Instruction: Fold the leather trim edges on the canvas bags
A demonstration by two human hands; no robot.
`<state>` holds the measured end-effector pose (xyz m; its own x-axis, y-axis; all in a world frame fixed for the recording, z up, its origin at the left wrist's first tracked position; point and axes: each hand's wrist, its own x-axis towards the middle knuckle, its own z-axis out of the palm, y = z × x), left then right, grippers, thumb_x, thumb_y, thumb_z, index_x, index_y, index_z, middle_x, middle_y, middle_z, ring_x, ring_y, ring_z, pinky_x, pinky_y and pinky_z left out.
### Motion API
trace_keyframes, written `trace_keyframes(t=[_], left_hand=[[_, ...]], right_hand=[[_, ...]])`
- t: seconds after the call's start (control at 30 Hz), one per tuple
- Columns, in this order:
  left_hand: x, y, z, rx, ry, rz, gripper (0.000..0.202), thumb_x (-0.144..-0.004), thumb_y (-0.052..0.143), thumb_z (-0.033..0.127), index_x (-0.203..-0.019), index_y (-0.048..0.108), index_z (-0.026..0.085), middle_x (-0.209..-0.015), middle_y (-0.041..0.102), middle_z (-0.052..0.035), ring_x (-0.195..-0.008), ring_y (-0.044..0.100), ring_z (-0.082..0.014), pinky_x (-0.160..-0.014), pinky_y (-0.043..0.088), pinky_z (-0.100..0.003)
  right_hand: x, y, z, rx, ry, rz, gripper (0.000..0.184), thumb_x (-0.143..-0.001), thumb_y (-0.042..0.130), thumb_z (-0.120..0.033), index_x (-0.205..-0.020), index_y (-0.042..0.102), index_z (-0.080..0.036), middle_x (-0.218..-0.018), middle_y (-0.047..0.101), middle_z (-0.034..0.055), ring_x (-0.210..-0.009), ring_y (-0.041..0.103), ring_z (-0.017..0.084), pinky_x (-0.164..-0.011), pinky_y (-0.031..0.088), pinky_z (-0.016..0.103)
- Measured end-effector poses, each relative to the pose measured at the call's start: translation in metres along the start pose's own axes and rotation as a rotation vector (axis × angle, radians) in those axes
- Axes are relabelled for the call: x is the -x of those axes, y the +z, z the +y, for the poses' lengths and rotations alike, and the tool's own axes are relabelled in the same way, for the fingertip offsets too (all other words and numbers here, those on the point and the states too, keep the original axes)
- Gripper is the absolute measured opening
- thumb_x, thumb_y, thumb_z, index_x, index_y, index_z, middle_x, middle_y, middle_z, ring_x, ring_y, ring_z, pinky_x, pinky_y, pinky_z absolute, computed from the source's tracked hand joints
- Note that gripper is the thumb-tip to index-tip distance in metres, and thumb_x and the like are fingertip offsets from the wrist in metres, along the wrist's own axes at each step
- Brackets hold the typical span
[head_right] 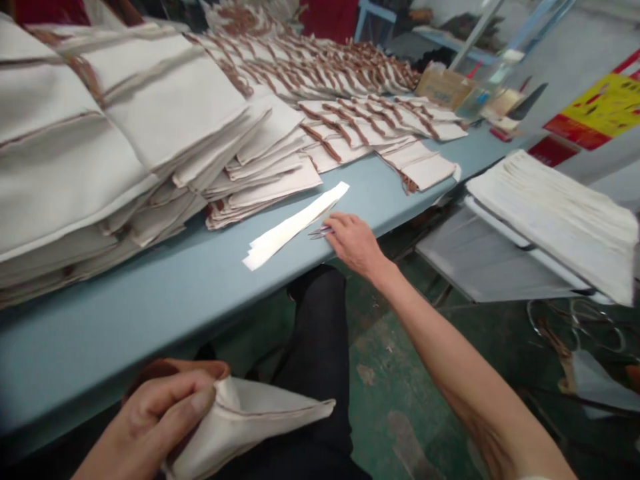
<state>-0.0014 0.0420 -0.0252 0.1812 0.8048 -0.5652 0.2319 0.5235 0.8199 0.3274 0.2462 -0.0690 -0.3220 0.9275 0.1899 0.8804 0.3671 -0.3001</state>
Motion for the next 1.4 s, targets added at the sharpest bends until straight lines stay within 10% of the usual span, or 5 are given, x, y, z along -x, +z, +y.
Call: trace_keyframes(t=[0.27,0.43,0.57,0.77,1.4], left_hand=[[0.009,-0.017,0.0,-0.007,0.097,-0.105,0.065,-0.097,0.058,0.07,-0.06,0.058,0.018,-0.058,0.051,0.0011,-0.054,0.042,-0.0108,-0.05,0.033,-0.021],[0.02,-0.017,-0.005,-0.046,0.122,0.022,0.064,-0.098,0.058,0.068,-0.058,0.056,0.019,-0.056,0.045,0.0032,-0.052,0.038,-0.0104,-0.048,0.031,-0.02],[0.026,-0.016,-0.006,-0.107,0.173,0.144,0.059,-0.1,0.057,0.062,-0.06,0.06,0.019,-0.056,0.048,0.0027,-0.051,0.041,-0.0113,-0.047,0.033,-0.02],[0.031,-0.018,0.002,-0.203,0.211,0.262,0.055,-0.098,0.061,0.056,-0.056,0.059,0.02,-0.057,0.058,0.0004,-0.051,0.05,-0.0135,-0.047,0.041,-0.02],[0.051,-0.021,-0.033,-0.264,0.428,0.368,0.034,-0.105,0.057,0.037,-0.093,0.086,0.022,-0.079,0.083,-0.0002,-0.057,0.07,-0.0146,-0.055,0.054,-0.019]], right_hand=[[0.011,-0.004,-0.007,0.016,0.145,0.047,0.014,-0.096,0.062,-0.03,-0.095,0.068,-0.018,-0.103,0.075,0.0184,-0.098,0.065,0.034,-0.088,0.046,0.043],[0.037,-0.022,-0.055,-0.156,0.289,-0.007,0.025,-0.106,0.049,-0.036,-0.108,0.064,-0.018,-0.077,0.074,0.0075,-0.069,0.066,0.023,-0.067,0.046,0.032],[0.087,-0.049,-0.132,-1.033,0.459,-0.328,0.04,-0.104,0.058,-0.056,-0.115,0.064,-0.017,-0.073,0.072,0.002,-0.058,0.059,0.015,-0.057,0.045,0.024],[0.136,-0.059,-0.231,-1.629,0.716,-0.864,0.048,-0.098,0.061,-0.066,-0.105,0.059,-0.018,-0.062,0.063,-0.0031,-0.048,0.044,0.007,-0.047,0.032,0.016],[0.143,-0.03,-0.293,-1.71,0.72,-0.949,0.069,-0.081,0.062,-0.087,-0.078,0.062,-0.018,-0.06,0.05,-0.0058,-0.047,0.032,0.005,-0.044,0.019,0.021]])
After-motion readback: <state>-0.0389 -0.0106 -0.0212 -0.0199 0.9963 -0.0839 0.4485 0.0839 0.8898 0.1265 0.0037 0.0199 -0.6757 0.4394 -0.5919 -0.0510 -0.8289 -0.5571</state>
